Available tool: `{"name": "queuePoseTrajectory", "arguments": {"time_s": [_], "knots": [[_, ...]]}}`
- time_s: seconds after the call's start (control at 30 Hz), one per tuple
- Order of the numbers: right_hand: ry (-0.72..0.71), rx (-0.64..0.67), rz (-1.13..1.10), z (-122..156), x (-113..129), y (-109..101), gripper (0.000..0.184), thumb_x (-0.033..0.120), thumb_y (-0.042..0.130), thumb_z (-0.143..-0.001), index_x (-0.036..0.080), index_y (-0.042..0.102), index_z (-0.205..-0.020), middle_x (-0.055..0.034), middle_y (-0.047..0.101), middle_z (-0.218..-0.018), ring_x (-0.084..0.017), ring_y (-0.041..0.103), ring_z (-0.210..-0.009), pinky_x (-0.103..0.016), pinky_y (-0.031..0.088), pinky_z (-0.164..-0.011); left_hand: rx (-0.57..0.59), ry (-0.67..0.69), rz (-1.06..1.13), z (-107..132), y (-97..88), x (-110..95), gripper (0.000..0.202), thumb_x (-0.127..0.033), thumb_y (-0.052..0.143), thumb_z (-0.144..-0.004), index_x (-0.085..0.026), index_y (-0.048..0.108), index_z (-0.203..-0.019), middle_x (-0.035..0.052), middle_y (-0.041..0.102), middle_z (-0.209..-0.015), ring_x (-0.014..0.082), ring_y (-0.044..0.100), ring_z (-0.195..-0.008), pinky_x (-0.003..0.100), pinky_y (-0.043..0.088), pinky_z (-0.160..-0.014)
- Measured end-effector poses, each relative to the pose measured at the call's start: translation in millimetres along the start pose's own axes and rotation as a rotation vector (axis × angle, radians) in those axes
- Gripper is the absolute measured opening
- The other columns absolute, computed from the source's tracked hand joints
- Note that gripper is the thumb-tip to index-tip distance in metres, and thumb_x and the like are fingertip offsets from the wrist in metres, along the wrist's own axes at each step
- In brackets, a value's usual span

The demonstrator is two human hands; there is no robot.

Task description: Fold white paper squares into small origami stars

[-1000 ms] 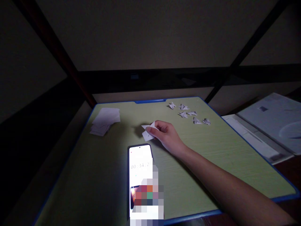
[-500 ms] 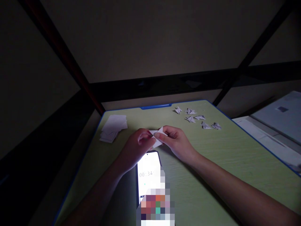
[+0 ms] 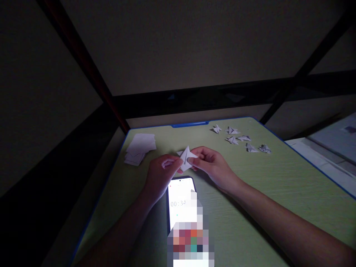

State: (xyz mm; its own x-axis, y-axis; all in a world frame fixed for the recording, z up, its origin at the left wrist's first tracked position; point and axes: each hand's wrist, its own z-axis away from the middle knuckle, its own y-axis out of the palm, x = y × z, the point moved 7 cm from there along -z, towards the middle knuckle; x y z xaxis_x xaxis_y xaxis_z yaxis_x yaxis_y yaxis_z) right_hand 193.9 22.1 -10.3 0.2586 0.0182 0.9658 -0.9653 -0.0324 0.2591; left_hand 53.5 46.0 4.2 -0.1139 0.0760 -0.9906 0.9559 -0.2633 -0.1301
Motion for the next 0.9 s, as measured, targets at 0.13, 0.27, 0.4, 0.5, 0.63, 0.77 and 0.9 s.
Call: {"name": "queuePoseTrajectory", "arguments": {"time_s": [0.13,0.27,0.4,0.5,0.63,0.77,0.9], "knots": [[0.032,-0.008,0.012,1.4,-1.4,0.3,0.032,0.034,0.079,-0.064,0.013,0.060,-0.077,0.0034,0.056,-0.059,-0.007,0.045,-0.054,-0.024,0.028,-0.053,0.027,0.008,0.032,3.2,4.3,-3.1,0.017,-0.029,0.067,-0.069,-0.013,0.060,-0.067,0.0006,0.064,-0.058,0.0103,0.061,-0.052,0.020,0.049,-0.052],[0.067,0.002,0.014,3.6,-0.1,2.3,0.031,0.033,0.080,-0.061,0.013,0.063,-0.077,0.0030,0.059,-0.058,-0.007,0.048,-0.052,-0.023,0.032,-0.052,0.008,0.040,0.043,2.8,2.4,-6.0,0.021,-0.032,0.065,-0.071,-0.013,0.064,-0.080,-0.0005,0.062,-0.060,0.0087,0.056,-0.051,0.018,0.045,-0.047],[0.102,0.014,0.044,5.5,-1.0,4.9,0.025,0.025,0.080,-0.059,0.013,0.063,-0.074,0.0020,0.062,-0.060,-0.008,0.053,-0.053,-0.023,0.038,-0.053,0.021,0.068,0.029,-0.6,2.2,-5.1,0.028,-0.032,0.067,-0.070,-0.012,0.067,-0.090,0.0034,0.069,-0.077,0.0096,0.061,-0.063,0.018,0.048,-0.054],[0.119,0.028,0.096,6.4,-3.2,6.2,0.025,0.024,0.079,-0.060,0.014,0.062,-0.073,0.0003,0.065,-0.064,-0.009,0.055,-0.055,-0.024,0.039,-0.054,0.019,0.110,0.009,-1.8,2.3,-6.2,0.018,-0.028,0.067,-0.068,-0.013,0.067,-0.078,0.0013,0.067,-0.070,0.0084,0.060,-0.061,0.017,0.047,-0.056],[0.071,0.037,0.104,6.0,-2.0,6.7,0.025,0.027,0.080,-0.061,0.014,0.064,-0.076,0.0010,0.064,-0.064,-0.008,0.054,-0.055,-0.022,0.038,-0.051,-0.028,0.141,-0.041,-1.6,-0.9,-6.3,0.011,-0.024,0.065,-0.070,-0.014,0.065,-0.071,-0.0004,0.065,-0.065,0.0078,0.056,-0.057,0.017,0.044,-0.053],[0.038,0.039,0.103,6.5,-1.2,6.3,0.025,0.031,0.079,-0.064,0.015,0.064,-0.075,0.0022,0.061,-0.064,-0.008,0.052,-0.056,-0.022,0.036,-0.051,-0.049,0.138,-0.026,-1.3,-2.1,-3.9,0.013,-0.027,0.065,-0.071,-0.015,0.063,-0.072,-0.0003,0.064,-0.066,0.0092,0.056,-0.059,0.019,0.044,-0.054],[0.043,0.037,0.162,7.6,-2.4,5.3,0.027,0.036,0.077,-0.066,0.015,0.061,-0.070,0.0018,0.059,-0.063,-0.008,0.050,-0.056,-0.024,0.035,-0.053,-0.059,0.141,-0.025,0.0,-1.0,-6.8,0.012,-0.026,0.064,-0.070,-0.014,0.061,-0.067,-0.0010,0.061,-0.063,0.0082,0.053,-0.058,0.019,0.043,-0.054]]}}
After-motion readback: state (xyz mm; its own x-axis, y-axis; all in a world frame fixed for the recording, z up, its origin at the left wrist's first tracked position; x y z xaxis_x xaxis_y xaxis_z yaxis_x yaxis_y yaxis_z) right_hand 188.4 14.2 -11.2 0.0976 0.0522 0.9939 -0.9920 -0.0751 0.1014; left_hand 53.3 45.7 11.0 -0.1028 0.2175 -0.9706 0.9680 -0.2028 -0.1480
